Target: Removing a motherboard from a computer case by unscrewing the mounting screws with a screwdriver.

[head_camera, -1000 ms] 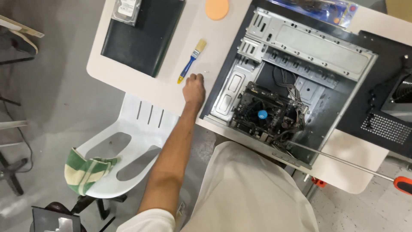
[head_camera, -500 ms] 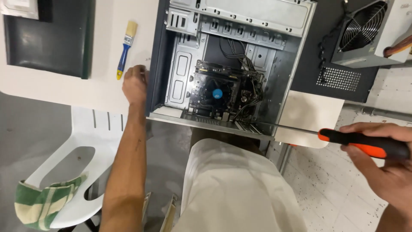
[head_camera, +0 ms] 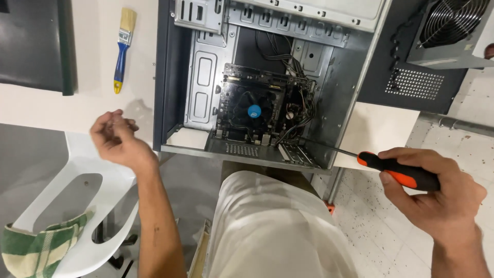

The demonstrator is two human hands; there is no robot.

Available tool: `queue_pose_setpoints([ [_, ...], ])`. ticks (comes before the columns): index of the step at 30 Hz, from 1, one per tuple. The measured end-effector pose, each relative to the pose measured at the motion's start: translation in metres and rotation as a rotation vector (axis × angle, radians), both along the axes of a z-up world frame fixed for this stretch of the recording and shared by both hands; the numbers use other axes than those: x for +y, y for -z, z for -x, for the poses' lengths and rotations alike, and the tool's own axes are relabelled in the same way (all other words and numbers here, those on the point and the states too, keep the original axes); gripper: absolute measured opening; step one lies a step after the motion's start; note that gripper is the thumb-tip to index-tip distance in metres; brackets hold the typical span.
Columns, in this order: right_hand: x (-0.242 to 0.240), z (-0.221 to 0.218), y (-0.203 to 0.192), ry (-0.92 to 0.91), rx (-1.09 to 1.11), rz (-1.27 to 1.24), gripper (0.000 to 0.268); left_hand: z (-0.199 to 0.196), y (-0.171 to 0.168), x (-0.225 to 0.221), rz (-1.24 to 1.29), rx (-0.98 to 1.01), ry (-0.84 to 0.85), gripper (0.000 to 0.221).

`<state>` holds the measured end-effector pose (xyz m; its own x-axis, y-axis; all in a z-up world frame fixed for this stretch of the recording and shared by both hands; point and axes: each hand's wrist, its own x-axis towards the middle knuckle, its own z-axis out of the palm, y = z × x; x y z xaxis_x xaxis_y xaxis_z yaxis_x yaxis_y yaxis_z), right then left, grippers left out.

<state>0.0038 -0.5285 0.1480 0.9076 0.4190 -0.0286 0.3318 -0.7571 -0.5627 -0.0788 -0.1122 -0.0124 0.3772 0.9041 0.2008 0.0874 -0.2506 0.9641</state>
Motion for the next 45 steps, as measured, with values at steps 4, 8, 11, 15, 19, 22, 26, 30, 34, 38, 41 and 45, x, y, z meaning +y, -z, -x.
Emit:
queue_pose_setpoints([
  [4,0.001,-0.002,0.010,0.004,0.003,0.084,0.022,-0.009,-0.047,-0.001,0.397,-0.011,0.161,0.007],
  [8,0.001,-0.007,0.015,-0.061,-0.005,0.081,0.023,-0.029,-0.082,-0.015,0.392,0.147,0.567,0.026],
  [11,0.007,-0.008,0.017,-0.091,-0.007,-0.022,0.023,-0.046,-0.089,-0.034,0.047,0.441,0.661,0.043],
  [15,0.002,-0.006,0.017,-0.017,0.086,0.049,0.025,-0.055,-0.080,-0.050,-0.320,0.673,0.607,0.048],
  [19,0.014,-0.013,0.016,-0.130,0.066,-0.217,0.025,-0.054,-0.078,-0.054,-0.481,0.669,0.594,0.045],
  [22,0.013,-0.015,0.022,-0.165,0.026,-0.291,0.026,-0.054,-0.076,-0.055,-0.500,0.666,0.604,0.046],
  [26,0.021,-0.019,0.021,-0.183,0.038,-0.305,0.027,-0.055,-0.078,-0.057,-0.485,0.688,0.626,0.048],
  [30,0.027,-0.021,0.021,-0.183,0.030,-0.332,0.024,-0.058,-0.079,-0.063,-0.469,0.724,0.619,0.050],
  [34,0.025,-0.021,0.029,-0.198,-0.026,-0.354,0.023,-0.058,-0.079,-0.066,-0.480,0.748,0.601,0.050],
  [38,0.021,-0.020,0.033,-0.170,-0.036,-0.345,0.023,-0.060,-0.079,-0.068,-0.481,0.760,0.597,0.051],
  [41,0.018,-0.019,0.036,-0.157,-0.034,-0.311,0.023,-0.060,-0.079,-0.071,-0.486,0.718,0.612,0.049],
  [45,0.020,-0.021,0.036,-0.182,-0.037,-0.343,0.023,-0.061,-0.079,-0.071,-0.487,0.732,0.596,0.050],
])
